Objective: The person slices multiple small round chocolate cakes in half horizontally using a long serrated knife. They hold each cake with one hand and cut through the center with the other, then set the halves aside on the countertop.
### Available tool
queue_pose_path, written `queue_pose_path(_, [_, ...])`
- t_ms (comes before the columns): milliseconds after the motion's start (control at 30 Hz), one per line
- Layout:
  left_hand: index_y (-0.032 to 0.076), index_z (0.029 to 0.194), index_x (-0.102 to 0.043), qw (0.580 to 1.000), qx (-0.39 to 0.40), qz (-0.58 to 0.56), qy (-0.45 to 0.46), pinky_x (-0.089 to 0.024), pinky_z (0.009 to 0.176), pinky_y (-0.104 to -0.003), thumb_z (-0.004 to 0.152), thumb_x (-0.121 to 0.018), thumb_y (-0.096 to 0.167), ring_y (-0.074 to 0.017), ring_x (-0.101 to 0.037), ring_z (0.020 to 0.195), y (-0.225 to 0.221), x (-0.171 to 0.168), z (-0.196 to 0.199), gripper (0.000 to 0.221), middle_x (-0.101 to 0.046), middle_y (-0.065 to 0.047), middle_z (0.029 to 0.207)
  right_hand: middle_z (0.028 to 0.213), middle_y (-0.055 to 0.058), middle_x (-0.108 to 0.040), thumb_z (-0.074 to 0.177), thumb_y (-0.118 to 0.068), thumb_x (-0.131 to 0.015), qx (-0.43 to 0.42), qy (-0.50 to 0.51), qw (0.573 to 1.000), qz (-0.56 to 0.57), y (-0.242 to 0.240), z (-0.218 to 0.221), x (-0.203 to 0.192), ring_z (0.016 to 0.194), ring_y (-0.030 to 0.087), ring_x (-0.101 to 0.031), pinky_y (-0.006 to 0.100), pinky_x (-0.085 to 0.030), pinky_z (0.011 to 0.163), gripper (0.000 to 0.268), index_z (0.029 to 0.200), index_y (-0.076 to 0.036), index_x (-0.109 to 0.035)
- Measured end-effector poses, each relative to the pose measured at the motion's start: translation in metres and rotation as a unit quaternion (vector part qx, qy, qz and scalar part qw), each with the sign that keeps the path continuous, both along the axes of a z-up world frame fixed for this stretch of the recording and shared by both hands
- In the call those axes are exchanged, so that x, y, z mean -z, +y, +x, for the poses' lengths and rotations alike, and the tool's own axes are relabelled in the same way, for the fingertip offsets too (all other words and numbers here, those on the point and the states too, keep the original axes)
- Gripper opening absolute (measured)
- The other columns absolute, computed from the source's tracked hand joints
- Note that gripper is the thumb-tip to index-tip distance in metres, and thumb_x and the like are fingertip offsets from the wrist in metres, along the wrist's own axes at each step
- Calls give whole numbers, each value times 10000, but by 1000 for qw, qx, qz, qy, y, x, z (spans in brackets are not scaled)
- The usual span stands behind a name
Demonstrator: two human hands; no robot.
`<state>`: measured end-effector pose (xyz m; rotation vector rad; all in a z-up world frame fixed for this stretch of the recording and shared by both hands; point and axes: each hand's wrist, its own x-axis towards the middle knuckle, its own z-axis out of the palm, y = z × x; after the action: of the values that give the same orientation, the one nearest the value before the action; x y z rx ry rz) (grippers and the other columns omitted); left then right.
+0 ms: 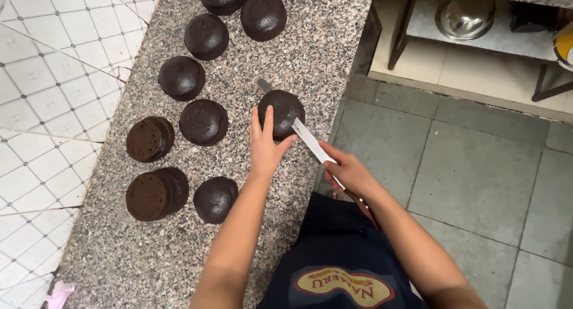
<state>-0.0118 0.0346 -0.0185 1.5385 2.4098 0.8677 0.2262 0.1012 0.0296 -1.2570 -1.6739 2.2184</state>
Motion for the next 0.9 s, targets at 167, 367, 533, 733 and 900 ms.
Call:
queue_pose_path(167, [185, 1573, -362, 997, -65, 29, -26, -406, 1110, -588, 724, -926, 360, -572, -340, 1421, 1, -2, 23, 1034, -204, -318, 1631, 675, 19, -556, 968, -85, -516, 18, -3, 999, -36, -19, 18, -11, 475, 103, -501, 271, -447, 435, 638, 1574, -260, -415])
queue_pose_path(367, [68, 1604, -184, 996, -76, -21, -45, -303, 1129, -612, 806, -836, 203, -639, -200, 1446, -9, -25, 66, 1040, -32, -414, 1604, 688, 23, -580, 976, -104, -536, 25, -21, 999, -34, -35, 49, -1, 486, 93, -510, 263, -439, 434, 616, 1570, -220, -424])
queue_pose_path(533, [-8, 1604, -141, 994, 2, -13, -106, -295, 1160, -595, 846, -774, 140, -665, -161, 1437, -36, -26, 82, 999, 35, -467, 1580, 694, 14, -587, 981, -118, -534, 25, -8, 999, -30, -20, 35, 1, 502, 85, -510, 254, -438, 443, 614, 1575, -219, -412])
queue_pose_path(733, [-7, 1599, -223, 993, -31, -31, -110, -269, 1213, -561, 921, -623, 148, -554, -216, 1508, -42, -30, 68, 802, -88, -360, 1669, 700, 11, -583, 986, -126, -528, 19, 0, 999, -46, -21, 32, 1, 516, 82, -515, 251, -440, 453, 622, 1582, -244, -399])
queue_pose_path(900, [-33, 1604, -205, 991, -42, -4, -124, -155, 1236, -550, 1048, -497, 311, -503, -110, 1558, -31, -20, 58, 717, -67, -330, 1694, 701, 12, -584, 982, -130, -534, -9, -38, 999, -21, -39, 48, -2, 511, 95, -524, 260, -458, 460, 626, 1579, -255, -392])
